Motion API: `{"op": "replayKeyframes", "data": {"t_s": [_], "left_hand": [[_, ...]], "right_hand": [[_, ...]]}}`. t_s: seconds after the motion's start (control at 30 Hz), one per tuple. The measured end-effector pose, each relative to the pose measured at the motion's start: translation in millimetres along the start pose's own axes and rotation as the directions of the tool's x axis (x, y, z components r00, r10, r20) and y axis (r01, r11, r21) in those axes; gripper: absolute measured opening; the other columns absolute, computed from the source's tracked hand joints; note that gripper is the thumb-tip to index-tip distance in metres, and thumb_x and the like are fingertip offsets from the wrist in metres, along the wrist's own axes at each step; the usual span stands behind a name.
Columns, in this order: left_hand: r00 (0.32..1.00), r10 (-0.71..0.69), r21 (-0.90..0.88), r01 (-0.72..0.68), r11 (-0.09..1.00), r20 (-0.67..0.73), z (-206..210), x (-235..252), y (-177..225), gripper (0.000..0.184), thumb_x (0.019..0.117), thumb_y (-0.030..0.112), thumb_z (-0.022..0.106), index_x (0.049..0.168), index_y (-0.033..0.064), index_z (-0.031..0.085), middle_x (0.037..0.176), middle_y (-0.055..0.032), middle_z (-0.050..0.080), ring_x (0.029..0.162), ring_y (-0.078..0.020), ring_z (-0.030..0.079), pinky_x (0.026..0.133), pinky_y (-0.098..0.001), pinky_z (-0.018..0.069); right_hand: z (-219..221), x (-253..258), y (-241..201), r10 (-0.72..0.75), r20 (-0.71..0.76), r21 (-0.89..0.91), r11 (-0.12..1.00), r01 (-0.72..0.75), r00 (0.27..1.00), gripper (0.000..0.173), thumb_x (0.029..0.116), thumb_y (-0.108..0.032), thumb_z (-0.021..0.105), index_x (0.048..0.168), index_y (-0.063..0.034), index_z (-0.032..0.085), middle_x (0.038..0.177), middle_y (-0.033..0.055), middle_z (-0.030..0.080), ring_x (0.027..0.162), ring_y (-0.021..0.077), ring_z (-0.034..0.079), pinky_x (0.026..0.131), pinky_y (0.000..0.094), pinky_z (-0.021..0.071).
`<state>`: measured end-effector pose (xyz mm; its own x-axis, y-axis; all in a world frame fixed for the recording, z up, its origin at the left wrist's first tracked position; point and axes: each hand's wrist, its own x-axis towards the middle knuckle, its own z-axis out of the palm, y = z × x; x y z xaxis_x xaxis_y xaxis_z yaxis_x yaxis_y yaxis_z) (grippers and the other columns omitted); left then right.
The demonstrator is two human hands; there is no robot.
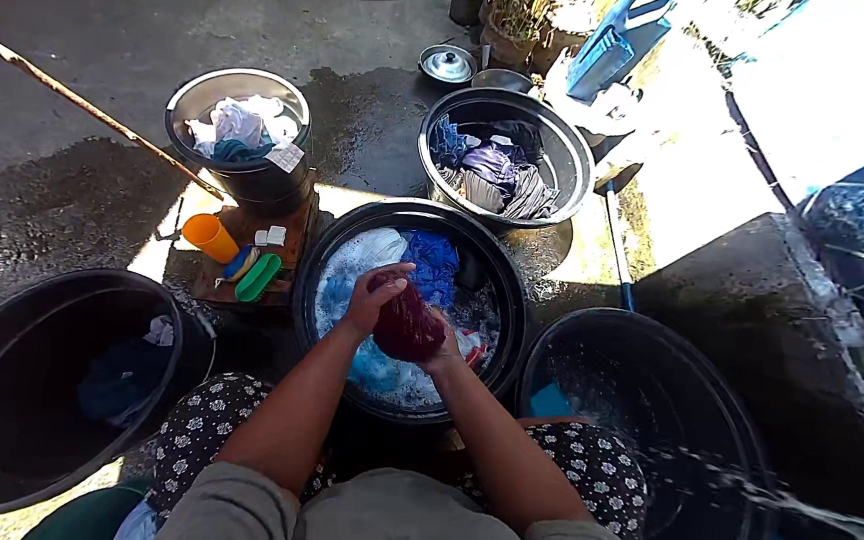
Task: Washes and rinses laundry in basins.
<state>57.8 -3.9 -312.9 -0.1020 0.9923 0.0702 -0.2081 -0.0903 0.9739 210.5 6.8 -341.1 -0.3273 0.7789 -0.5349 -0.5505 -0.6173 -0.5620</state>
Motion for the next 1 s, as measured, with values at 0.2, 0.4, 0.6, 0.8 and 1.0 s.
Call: {"op": "replayKeyframes", "data": {"t_s": [0.2,0.4,0.6,0.8,1.0], "left_hand": [[0.935,-0.307,-0.402,0.353,0.845,0.175,-5.3,0.3,-25.1,0.036,0.0868,0.048,0.064,0.104,0.0164,0.070,0.110,-0.0017,0.076,0.090,-0.0099,0.072,0.077,-0.0290,0.0595],[0.798,-0.561,-0.391,0.600,0.699,0.220,15.9,4.3,-25.2,0.036,0.1097,0.026,0.028,0.093,0.0150,0.058,0.075,-0.0010,0.068,0.069,-0.0107,0.068,0.066,-0.0280,0.0581],[0.643,-0.667,0.054,0.704,0.708,0.376,15.8,9.1,-28.3,0.030,0.1109,0.023,0.036,0.095,0.0113,0.058,0.073,0.0043,0.061,0.066,-0.0039,0.062,0.066,-0.0216,0.0541],[0.515,-0.764,0.676,0.403,0.617,0.389,25.0,9.2,-42.0,0.016,0.0980,0.014,0.062,0.105,-0.0007,0.061,0.088,-0.0058,0.058,0.078,-0.0116,0.054,0.076,-0.0337,0.0474],[0.532,-0.833,0.958,0.126,0.258,0.154,49.2,-10.5,-49.1,0.037,0.0947,0.020,0.067,0.124,-0.0031,0.063,0.126,-0.0276,0.063,0.122,-0.0437,0.059,0.100,-0.0650,0.0447]], "right_hand": [[20.1,-34.8,-23.8,-0.443,0.077,-0.563,0.720,0.406,0.893,0.008,0.0935,0.001,0.056,0.092,0.0010,0.064,0.078,-0.0003,0.065,0.072,0.0034,0.064,0.070,0.0227,0.0563],[3.5,-39.2,-21.4,-0.546,0.748,-0.613,-0.349,0.709,0.378,0.027,0.0795,-0.028,0.072,0.066,-0.0051,0.070,0.077,0.0116,0.073,0.083,0.0278,0.070,0.079,0.0438,0.0544],[-4.3,-41.9,2.0,-0.236,0.960,-0.271,-0.632,0.726,0.153,0.017,0.0773,-0.029,0.071,0.070,-0.0142,0.068,0.077,0.0045,0.071,0.076,0.0281,0.068,0.061,0.0418,0.0523],[-23.6,-46.6,32.8,0.118,0.967,-0.122,-0.571,0.812,0.228,0.006,0.0813,-0.017,0.072,0.080,-0.0110,0.074,0.085,0.0055,0.072,0.082,0.0297,0.070,0.058,0.0444,0.0536],[-32.2,-49.8,60.8,0.519,0.714,-0.231,-0.459,0.858,0.470,0.021,0.0980,-0.001,0.054,0.108,0.0026,0.073,0.113,0.0193,0.074,0.103,0.0401,0.072,0.079,0.0582,0.0594]]}}
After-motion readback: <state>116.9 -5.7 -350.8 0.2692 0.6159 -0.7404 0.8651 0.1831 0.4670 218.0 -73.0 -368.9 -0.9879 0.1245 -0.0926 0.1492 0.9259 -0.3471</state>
